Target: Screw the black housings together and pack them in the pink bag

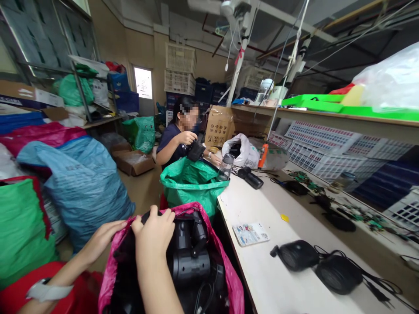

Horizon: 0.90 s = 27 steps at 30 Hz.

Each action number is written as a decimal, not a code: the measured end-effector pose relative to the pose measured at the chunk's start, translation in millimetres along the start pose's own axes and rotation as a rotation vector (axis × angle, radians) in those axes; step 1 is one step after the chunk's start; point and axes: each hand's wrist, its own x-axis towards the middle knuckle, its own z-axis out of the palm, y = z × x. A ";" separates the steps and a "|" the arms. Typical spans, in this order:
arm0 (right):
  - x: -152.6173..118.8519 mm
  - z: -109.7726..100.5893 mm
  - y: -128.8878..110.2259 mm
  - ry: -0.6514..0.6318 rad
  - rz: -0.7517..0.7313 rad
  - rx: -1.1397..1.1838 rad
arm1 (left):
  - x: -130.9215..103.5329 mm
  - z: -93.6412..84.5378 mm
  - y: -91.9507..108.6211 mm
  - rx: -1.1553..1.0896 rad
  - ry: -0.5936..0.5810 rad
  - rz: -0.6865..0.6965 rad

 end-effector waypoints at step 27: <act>17.6 19.3 9.7 -0.262 -0.329 0.113 | -16.4 -24.5 -10.1 0.333 -0.038 -0.050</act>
